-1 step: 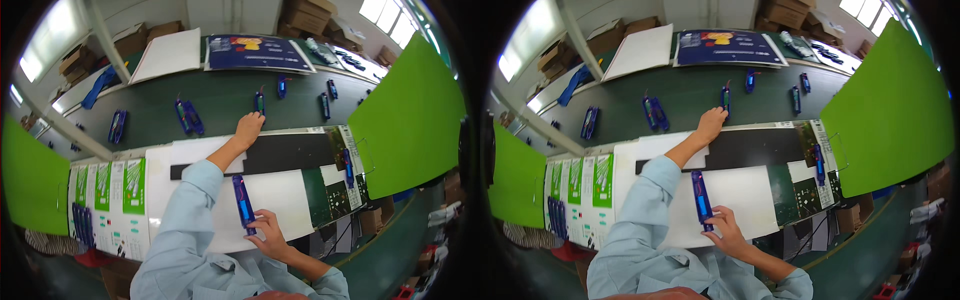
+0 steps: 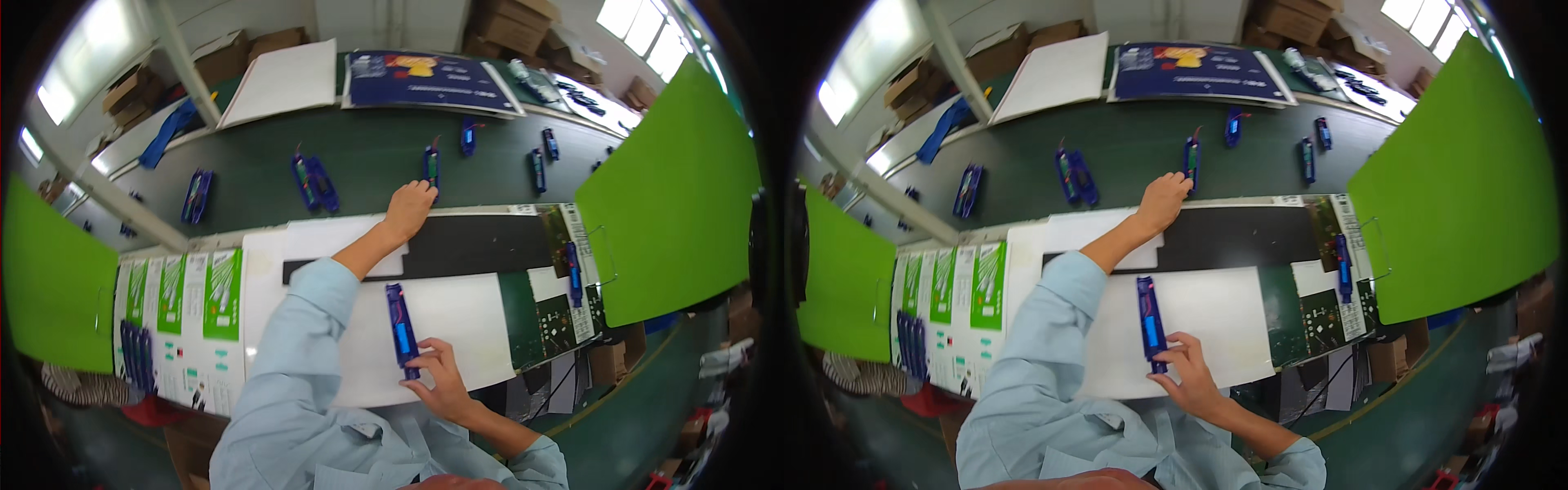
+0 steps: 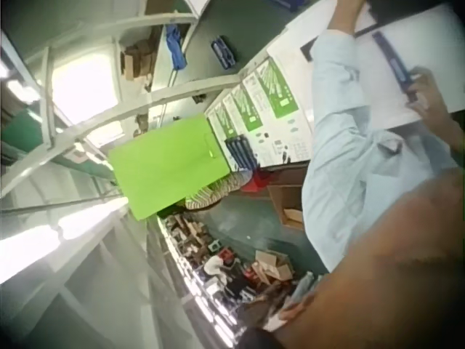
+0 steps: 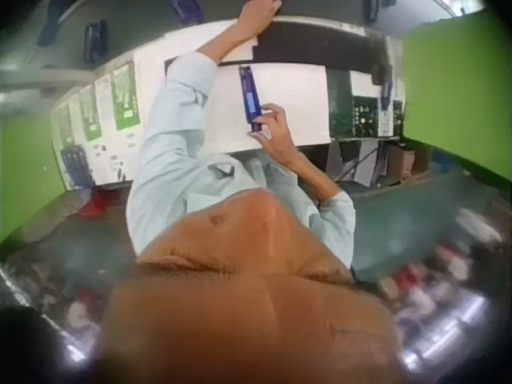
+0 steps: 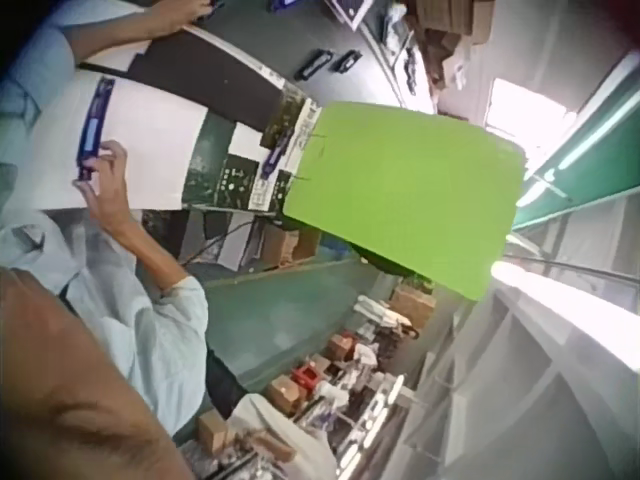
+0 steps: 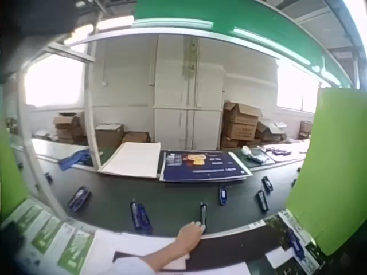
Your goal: The person assembles small blue electronic devices at a workstation. They repeatedly pick up a device, insert a red wire into a slot on the circuit board, and place the finished unit on the table. The process is repeated for multiple units throughout the clip.
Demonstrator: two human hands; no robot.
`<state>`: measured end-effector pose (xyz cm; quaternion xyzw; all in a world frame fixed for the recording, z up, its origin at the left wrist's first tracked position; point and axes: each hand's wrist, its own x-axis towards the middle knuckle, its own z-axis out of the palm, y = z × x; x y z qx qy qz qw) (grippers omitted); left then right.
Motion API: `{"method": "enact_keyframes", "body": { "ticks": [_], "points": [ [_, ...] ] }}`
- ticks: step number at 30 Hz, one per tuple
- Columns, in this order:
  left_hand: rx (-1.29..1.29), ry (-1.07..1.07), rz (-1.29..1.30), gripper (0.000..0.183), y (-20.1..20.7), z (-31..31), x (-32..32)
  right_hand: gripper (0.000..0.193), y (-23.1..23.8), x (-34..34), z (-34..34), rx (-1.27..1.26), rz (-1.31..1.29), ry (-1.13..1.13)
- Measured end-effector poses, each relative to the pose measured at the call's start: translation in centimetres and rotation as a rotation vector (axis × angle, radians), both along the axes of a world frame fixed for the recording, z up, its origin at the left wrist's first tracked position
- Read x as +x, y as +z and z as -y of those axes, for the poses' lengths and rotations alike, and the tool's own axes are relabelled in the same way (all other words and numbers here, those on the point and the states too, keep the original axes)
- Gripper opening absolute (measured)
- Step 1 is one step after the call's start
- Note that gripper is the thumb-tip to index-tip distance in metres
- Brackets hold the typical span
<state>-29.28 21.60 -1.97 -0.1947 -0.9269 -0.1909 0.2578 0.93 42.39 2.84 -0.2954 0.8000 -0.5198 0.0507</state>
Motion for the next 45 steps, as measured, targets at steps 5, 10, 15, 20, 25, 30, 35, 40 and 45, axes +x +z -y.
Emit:
{"method": "enact_keyframes", "body": {
  "ticks": [5,10,15,20,25,30,35,40,45],
  "points": [
    [-0.023,-0.148,0.17,0.013,6.3,4.5,19.0,0.038,-0.9,0.6,0.4,0.061,-0.048,0.072],
    [-0.144,-0.019,0.4,0.026,7.4,7.1,38.9,0.045,-1.9,1.3,2.6,0.084,-0.069,0.183],
    [0.013,0.015,0.557,0.042,7.9,7.0,42.1,0.047,1.3,-4.2,4.4,0.109,-0.183,0.255],
    [0.223,0.327,0.325,0.036,5.7,10.2,31.8,0.027,1.0,-17.1,12.3,0.107,-0.12,0.334],
    [0.098,0.543,0.239,0.052,0.2,11.8,25.9,0.042,-2.2,-23.3,19.2,0.473,-0.069,0.429],
    [0.125,0.537,0.256,0.048,-0.6,12.0,25.9,0.038,-3.9,-23.8,20.8,0.534,-0.026,0.365],
    [0.147,0.527,0.229,0.048,0.2,11.7,25.7,0.033,-4.9,-23.8,20.1,0.433,0.18,0.351],
    [0.158,0.46,0.193,0.053,-0.4,12.6,25.5,0.027,-3.8,-22.1,19.0,0.209,0.306,0.318],
    [0.187,0.378,0.073,0.053,1.0,13.2,27.8,0.027,0.9,-19.4,15.4,0.034,0.361,0.288]
  ]
}}
